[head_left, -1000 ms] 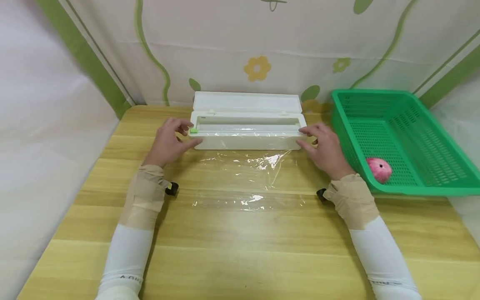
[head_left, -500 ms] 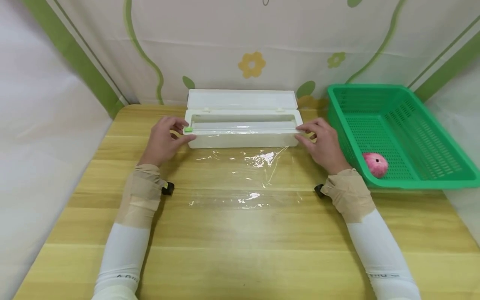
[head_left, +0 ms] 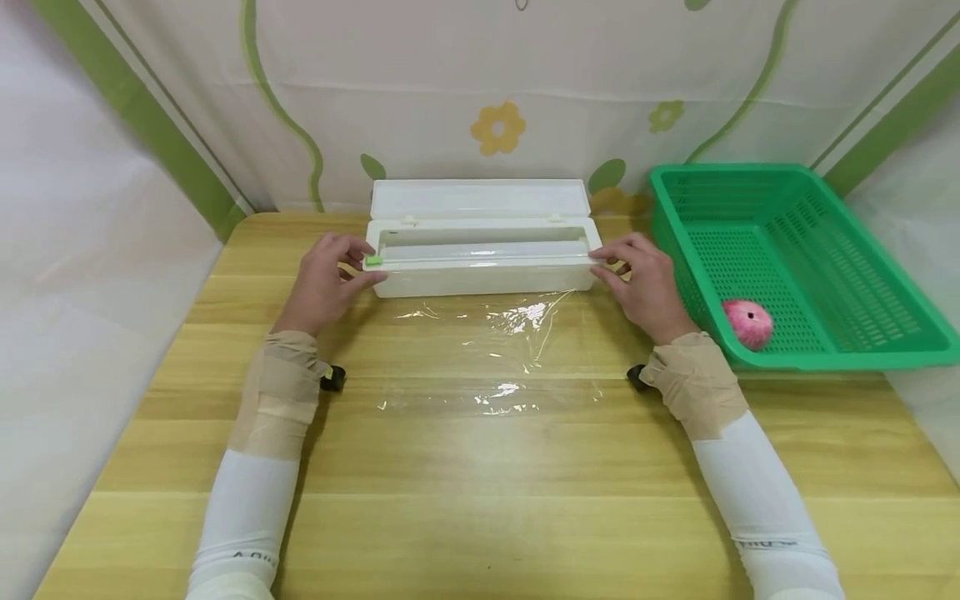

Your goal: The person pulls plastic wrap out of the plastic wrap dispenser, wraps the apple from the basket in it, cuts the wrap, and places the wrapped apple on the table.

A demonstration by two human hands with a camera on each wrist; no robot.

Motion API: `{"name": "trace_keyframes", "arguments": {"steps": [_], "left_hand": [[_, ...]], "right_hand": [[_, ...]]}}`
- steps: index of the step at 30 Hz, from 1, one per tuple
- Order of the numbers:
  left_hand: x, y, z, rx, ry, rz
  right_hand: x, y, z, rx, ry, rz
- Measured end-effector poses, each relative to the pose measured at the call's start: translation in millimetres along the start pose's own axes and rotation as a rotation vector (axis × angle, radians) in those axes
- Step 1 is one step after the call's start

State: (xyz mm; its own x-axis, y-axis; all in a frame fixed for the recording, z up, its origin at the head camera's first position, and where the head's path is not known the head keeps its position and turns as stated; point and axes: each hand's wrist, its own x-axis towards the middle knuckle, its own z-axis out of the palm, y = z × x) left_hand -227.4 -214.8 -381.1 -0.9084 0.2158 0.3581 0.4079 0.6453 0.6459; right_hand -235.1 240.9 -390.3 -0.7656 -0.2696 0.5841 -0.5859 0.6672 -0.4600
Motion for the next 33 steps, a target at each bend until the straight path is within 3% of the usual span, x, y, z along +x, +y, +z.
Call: {"name": "trace_keyframes", "arguments": {"steps": [3, 6, 10, 14, 21, 33], "left_hand": [[-1.9, -0.7, -3.3, 0.010, -0.048, 0.003], [-2.6, -1.1, -7.0, 0.036, -0.134, -0.034], [-2.0, 1.2, -8.0, 0.068, -0.242, -0.151], [-3.1, 3.7, -5.9, 0.085, -0.299, -0.265], [-5.6, 1.2, -0.5, 0.148, -0.397, -0.363], [-6.7, -5.4, 1.7, 0.198, -0.465, -0.347]], "right_hand": [[0.2, -2.4, -3.8, -0.007, -0.055, 0.048], [-0.8, -9.0, -10.5, -0.046, -0.173, 0.214], [-4.9, -18.6, -18.6, -0.139, -0.410, 0.485], [-8.9, -19.7, -19.0, -0.195, -0.557, 0.545], [-13.6, -12.0, -8.8, -0.188, -0.535, 0.548], [-10.7, -7.4, 2.4, -0.229, -0.480, 0.554]]}}
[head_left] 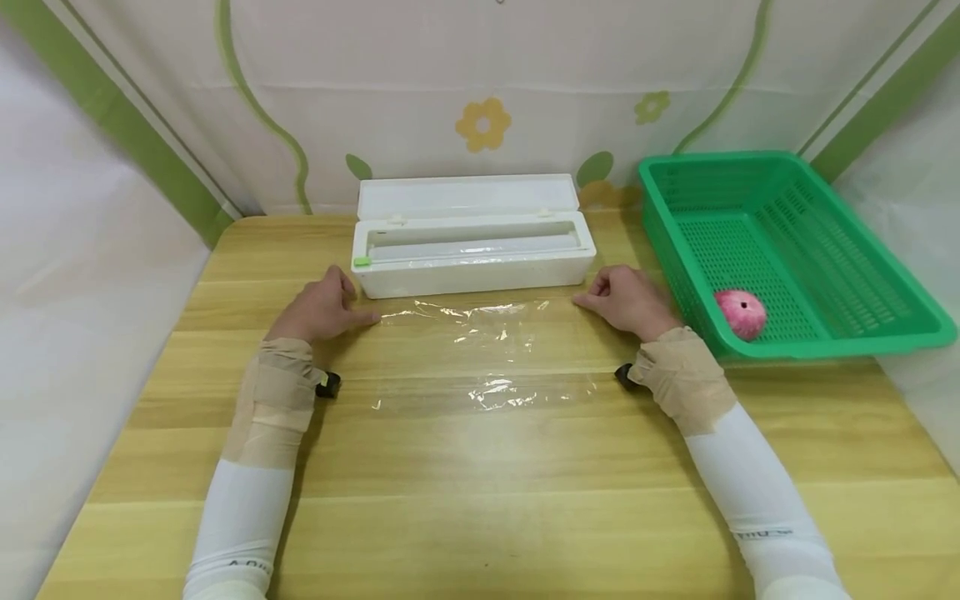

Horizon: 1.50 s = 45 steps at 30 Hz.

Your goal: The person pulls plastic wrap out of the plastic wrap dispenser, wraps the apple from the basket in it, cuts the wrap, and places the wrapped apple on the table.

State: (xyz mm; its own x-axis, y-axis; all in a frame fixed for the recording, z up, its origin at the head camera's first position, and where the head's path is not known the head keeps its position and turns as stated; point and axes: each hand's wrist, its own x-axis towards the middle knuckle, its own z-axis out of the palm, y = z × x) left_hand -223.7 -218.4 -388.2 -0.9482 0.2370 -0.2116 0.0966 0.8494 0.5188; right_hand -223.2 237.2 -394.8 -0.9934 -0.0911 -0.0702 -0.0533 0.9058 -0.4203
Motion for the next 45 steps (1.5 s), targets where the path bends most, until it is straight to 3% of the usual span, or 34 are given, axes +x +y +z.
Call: {"name": "trace_keyframes", "arguments": {"steps": [11, 18, 32, 42, 45], "left_hand": [[-1.9, -3.1, -1.0, -0.005, -0.014, -0.002], [-7.1, -0.5, -7.7, -0.034, -0.069, -0.006], [-5.3, -0.5, -3.6, 0.002, -0.040, -0.013], [-8.8, 0.5, -8.7, -0.012, -0.094, -0.010], [-6.9, 2.0, -8.2, -0.007, -0.091, -0.017]], "right_hand": [[1.2, 5.4, -7.1, 0.030, -0.056, 0.004], [-1.4, 6.5, -13.0, 0.113, -0.149, -0.053], [8.0, 9.1, -3.0, 0.003, -0.025, -0.011], [7.1, 10.5, -13.4, 0.097, -0.150, -0.096], [6.0, 8.8, -12.6, 0.088, -0.132, -0.081]]}}
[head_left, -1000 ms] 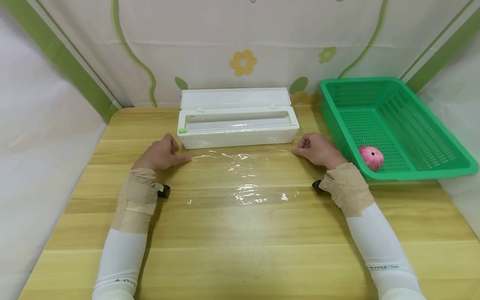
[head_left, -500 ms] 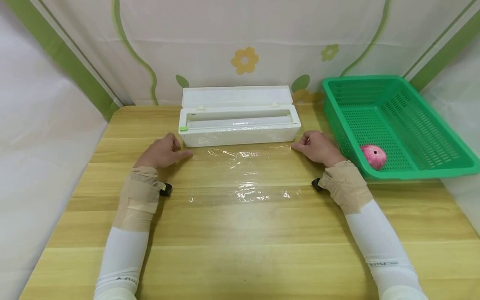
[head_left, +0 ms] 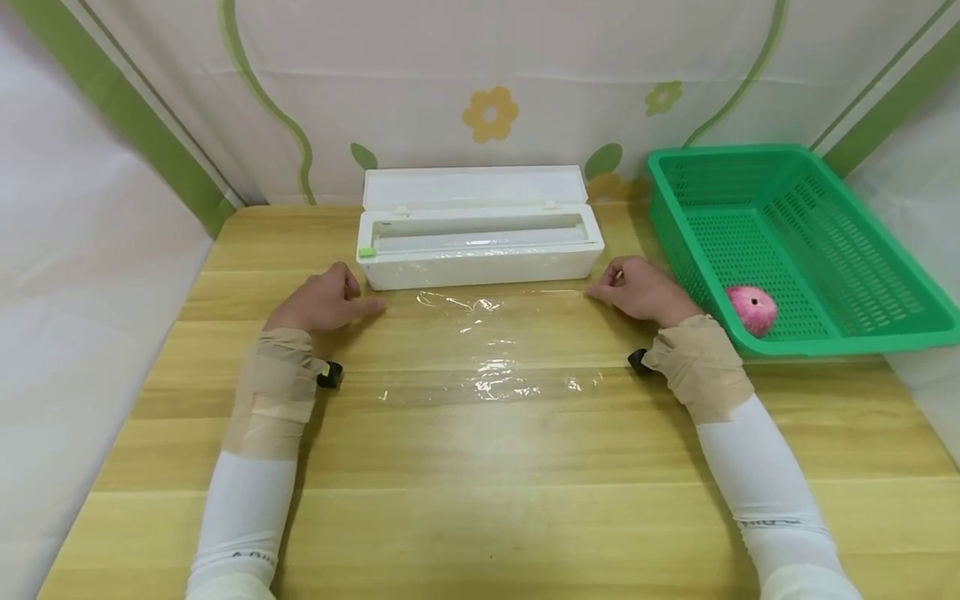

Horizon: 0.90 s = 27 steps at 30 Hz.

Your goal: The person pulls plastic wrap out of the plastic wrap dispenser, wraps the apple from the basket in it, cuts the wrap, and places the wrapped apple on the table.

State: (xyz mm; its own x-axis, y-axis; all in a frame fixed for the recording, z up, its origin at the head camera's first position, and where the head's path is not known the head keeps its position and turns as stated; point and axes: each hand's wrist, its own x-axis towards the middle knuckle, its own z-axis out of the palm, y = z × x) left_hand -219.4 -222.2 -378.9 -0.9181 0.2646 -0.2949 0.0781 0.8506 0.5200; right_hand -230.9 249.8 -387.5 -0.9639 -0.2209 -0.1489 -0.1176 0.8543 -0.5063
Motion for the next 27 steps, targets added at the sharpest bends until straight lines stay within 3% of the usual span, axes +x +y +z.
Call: {"name": "trace_keyframes", "arguments": {"steps": [6, 11, 17, 21, 23, 27], "left_hand": [[5.8, 3.6, 2.8, 0.035, 0.044, -0.009], [9.4, 4.4, 6.3, 0.067, 0.070, -0.014], [8.2, 1.6, 4.9, 0.055, 0.072, 0.008], [3.2, -4.8, -1.1, 0.006, 0.071, 0.053], [1.2, -7.1, -4.6, -0.033, 0.098, 0.088], [4.7, -5.1, -7.3, -0.134, 0.222, 0.180]], "right_hand": [[-0.5, -2.8, 4.7, -0.118, 0.118, 0.124], [-0.1, -1.4, 6.8, -0.154, 0.148, 0.182], [-2.3, -4.6, 3.3, -0.167, 0.143, 0.178], [-8.0, -17.4, -0.3, -0.209, 0.090, 0.143], [-13.8, -27.7, -2.6, -0.209, 0.061, 0.114], [-39.8, -52.0, -16.1, -0.153, 0.067, 0.050]]}}
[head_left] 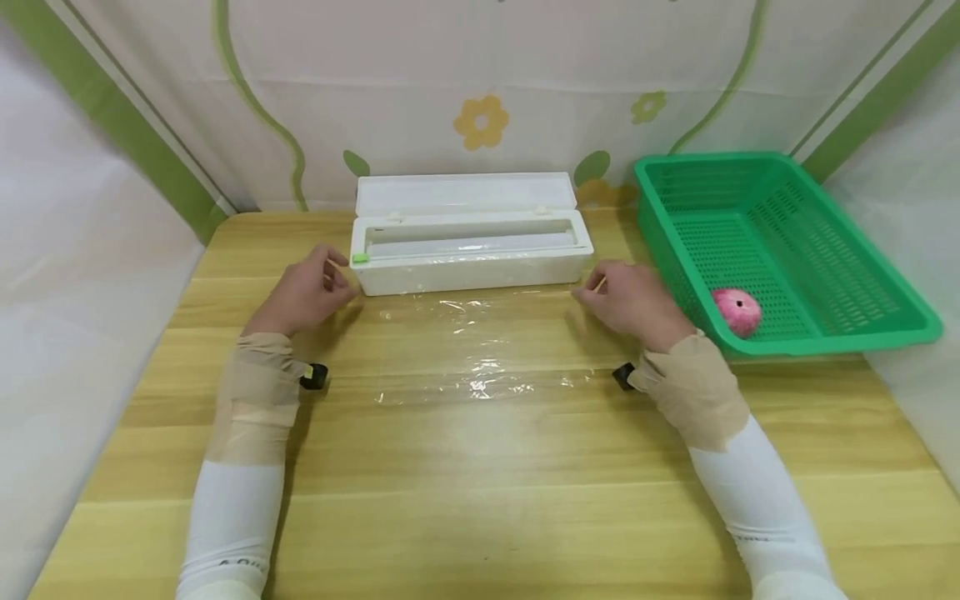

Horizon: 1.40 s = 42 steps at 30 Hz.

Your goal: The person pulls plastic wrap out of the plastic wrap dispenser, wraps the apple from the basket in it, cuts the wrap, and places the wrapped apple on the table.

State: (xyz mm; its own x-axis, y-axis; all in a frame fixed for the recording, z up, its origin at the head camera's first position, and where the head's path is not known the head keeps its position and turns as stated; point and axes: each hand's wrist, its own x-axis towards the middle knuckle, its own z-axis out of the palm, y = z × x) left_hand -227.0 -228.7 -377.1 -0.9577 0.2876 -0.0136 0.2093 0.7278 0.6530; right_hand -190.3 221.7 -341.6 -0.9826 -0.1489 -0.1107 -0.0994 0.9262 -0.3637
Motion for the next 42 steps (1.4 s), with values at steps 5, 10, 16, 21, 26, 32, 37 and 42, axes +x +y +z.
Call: {"name": "trace_keyframes", "arguments": {"steps": [5, 10, 16, 21, 26, 32, 37, 42], "left_hand": [[17.0, 8.4, 15.5, -0.138, 0.134, 0.114], [20.9, 9.4, 22.4, -0.155, 0.208, 0.169], [2.6, 4.7, 1.7, -0.045, 0.282, 0.140], [-10.6, 4.2, -9.2, -0.029, 0.345, 0.116], [-9.1, 4.9, -4.5, -0.039, 0.353, 0.114], [-8.0, 6.9, -3.2, -0.037, 0.355, 0.118], [-8.9, 7.8, -2.8, -0.036, 0.342, 0.109], [-9.5, 7.3, -1.8, -0.040, 0.349, 0.113]], "right_hand": [[-56.0, -3.9, -41.6, 0.050, 0.137, -0.040], [-95.0, 16.4, -80.6, -0.103, 0.223, -0.084], [-96.6, 52.9, -114.6, -0.200, 0.071, -0.187], [-76.5, 78.4, -125.0, -0.275, -0.065, -0.218], [-52.5, 100.8, -126.6, -0.390, -0.189, -0.230], [-22.8, 113.0, -114.8, -0.380, -0.325, -0.226], [-0.4, 105.1, -109.0, -0.371, -0.467, -0.188], [18.8, 91.9, -105.9, -0.285, -0.654, -0.084]]}}
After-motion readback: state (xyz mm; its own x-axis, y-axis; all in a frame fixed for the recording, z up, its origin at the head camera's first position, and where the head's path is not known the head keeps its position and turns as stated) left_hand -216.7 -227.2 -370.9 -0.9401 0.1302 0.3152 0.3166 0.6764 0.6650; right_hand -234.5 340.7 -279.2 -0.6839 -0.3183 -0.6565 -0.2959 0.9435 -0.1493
